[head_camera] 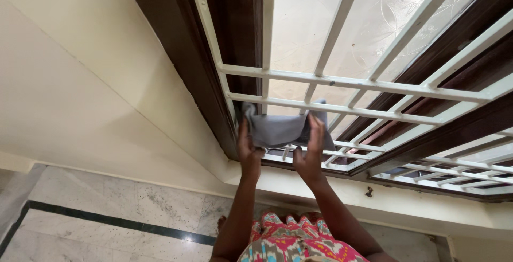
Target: The person wipes the bars of a window grill using a cloth.
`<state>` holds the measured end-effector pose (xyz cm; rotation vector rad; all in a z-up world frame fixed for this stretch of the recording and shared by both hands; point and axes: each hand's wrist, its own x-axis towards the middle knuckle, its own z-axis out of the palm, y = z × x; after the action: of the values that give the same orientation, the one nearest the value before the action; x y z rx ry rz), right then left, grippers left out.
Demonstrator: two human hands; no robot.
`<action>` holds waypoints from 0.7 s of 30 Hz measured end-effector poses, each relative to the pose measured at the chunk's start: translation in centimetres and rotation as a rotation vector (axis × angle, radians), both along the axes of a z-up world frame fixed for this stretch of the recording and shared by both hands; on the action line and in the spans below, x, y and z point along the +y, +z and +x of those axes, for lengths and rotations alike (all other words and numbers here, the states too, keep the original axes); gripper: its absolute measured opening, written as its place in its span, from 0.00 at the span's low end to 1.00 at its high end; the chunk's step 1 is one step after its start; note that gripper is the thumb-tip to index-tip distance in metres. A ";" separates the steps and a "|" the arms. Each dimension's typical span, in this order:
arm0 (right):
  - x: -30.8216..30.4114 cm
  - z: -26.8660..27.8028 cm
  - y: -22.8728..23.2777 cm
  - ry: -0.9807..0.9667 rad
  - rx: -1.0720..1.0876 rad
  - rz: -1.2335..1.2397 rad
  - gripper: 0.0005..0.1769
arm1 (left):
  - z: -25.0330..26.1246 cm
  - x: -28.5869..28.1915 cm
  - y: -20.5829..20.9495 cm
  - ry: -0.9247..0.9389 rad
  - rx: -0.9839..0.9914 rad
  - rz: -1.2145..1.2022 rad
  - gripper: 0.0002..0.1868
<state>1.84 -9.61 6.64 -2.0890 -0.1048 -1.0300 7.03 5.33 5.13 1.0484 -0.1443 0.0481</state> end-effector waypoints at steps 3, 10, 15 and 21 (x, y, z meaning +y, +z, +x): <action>1.0 2.9 -1.6 -0.048 0.062 0.054 0.41 | 1.6 -2.2 -2.6 0.022 -0.284 0.327 0.47; 0.1 3.9 -0.7 0.333 0.075 0.460 0.36 | 3.6 -3.2 -0.2 -0.142 -0.116 0.095 0.50; 0.0 4.8 1.3 0.090 -0.092 0.164 0.40 | 4.5 -3.0 3.5 -0.239 -0.075 -0.009 0.49; 0.0 6.1 0.6 0.080 -0.199 0.115 0.27 | 6.5 -4.1 -0.1 -0.157 -0.292 -0.012 0.42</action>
<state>7.89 -9.56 7.24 -1.8610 -0.2210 -1.1651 13.58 1.23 4.99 1.0106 -0.4899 0.0597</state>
